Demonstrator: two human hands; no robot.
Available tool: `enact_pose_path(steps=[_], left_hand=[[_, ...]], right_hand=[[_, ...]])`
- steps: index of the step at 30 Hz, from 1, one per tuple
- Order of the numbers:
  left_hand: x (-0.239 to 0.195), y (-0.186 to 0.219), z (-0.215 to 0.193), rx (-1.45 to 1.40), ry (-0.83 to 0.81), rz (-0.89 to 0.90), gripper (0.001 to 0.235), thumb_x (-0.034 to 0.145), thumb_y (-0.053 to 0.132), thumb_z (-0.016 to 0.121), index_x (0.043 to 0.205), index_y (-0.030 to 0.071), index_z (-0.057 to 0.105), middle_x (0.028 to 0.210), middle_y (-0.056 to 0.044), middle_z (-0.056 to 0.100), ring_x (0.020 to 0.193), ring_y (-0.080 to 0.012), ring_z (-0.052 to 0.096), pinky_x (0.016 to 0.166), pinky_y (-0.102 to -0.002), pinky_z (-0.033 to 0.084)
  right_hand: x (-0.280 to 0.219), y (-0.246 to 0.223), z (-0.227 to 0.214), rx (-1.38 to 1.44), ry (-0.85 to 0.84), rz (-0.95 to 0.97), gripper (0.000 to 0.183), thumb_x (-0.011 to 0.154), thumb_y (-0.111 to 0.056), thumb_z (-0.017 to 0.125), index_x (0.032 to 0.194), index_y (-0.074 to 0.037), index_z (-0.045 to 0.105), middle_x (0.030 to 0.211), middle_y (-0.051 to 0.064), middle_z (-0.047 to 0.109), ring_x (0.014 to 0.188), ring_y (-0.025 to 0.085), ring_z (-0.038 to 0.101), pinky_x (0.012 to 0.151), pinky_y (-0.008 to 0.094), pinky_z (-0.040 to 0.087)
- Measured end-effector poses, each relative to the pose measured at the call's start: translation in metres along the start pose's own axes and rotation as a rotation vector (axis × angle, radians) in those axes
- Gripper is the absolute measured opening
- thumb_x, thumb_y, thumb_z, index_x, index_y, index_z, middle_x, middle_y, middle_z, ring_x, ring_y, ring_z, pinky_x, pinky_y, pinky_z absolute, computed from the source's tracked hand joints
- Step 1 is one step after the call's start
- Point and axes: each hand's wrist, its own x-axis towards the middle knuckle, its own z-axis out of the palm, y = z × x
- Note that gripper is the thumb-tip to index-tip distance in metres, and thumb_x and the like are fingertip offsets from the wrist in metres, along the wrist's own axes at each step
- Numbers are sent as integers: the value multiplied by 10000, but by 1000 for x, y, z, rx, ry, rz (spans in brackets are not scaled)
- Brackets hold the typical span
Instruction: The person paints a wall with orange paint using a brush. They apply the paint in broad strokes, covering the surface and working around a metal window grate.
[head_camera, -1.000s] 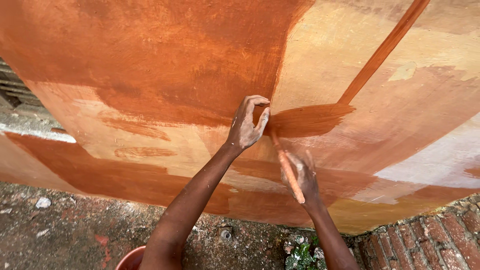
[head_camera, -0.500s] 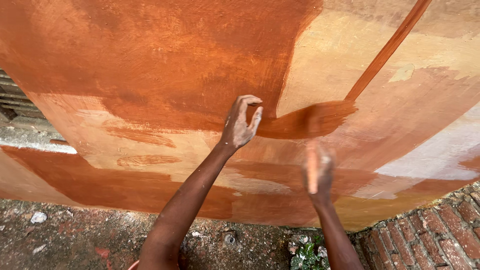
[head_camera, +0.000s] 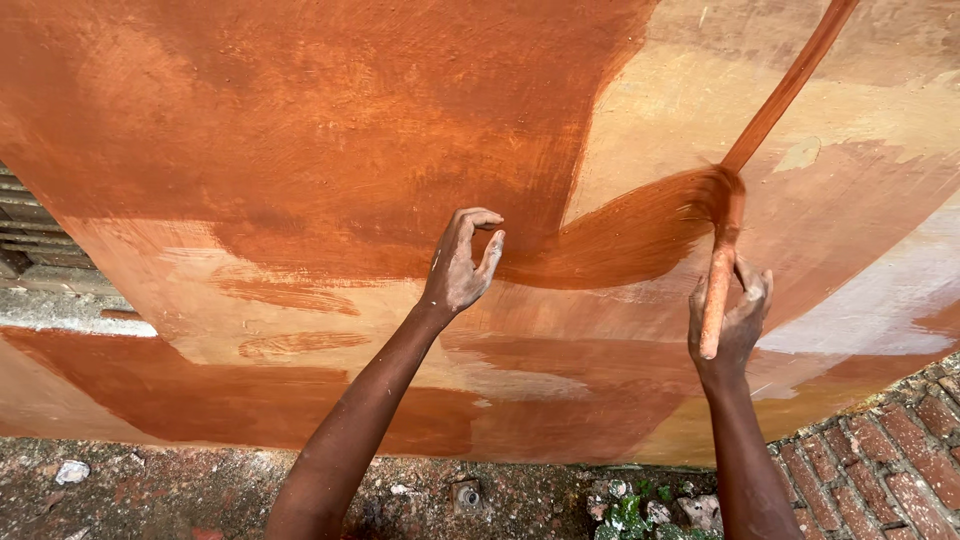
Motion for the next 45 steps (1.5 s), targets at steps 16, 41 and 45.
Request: enact_pose_path(steps=[16, 41, 45], left_hand=[[18, 25, 22, 76, -86, 51, 254, 1018, 188, 654, 1245, 141, 552, 1217, -62, 593, 1140, -224, 631, 1029, -451, 485], [60, 13, 19, 140, -1, 112, 240, 1048, 193, 629, 1259, 136, 532, 1228, -76, 581, 1136, -217, 643, 1018, -430, 537], [73, 21, 32, 188, 13, 138, 282, 1016, 218, 655, 1262, 129, 551, 1227, -87, 594, 1137, -239, 636, 1023, -480, 488]], right_hand=[[-8, 32, 5, 424, -284, 393, 517, 1019, -211, 649, 1437, -51, 389, 1116, 172, 624, 765, 226, 686, 566, 362, 616], [21, 19, 8, 209, 2, 30, 543, 980, -202, 756, 1415, -68, 459, 1308, 138, 549, 1232, 287, 575, 1216, 571, 450], [10, -18, 16, 278, -297, -180, 582, 879, -217, 769, 1386, -144, 494, 1309, 84, 605, 1189, 239, 631, 1184, 603, 443]])
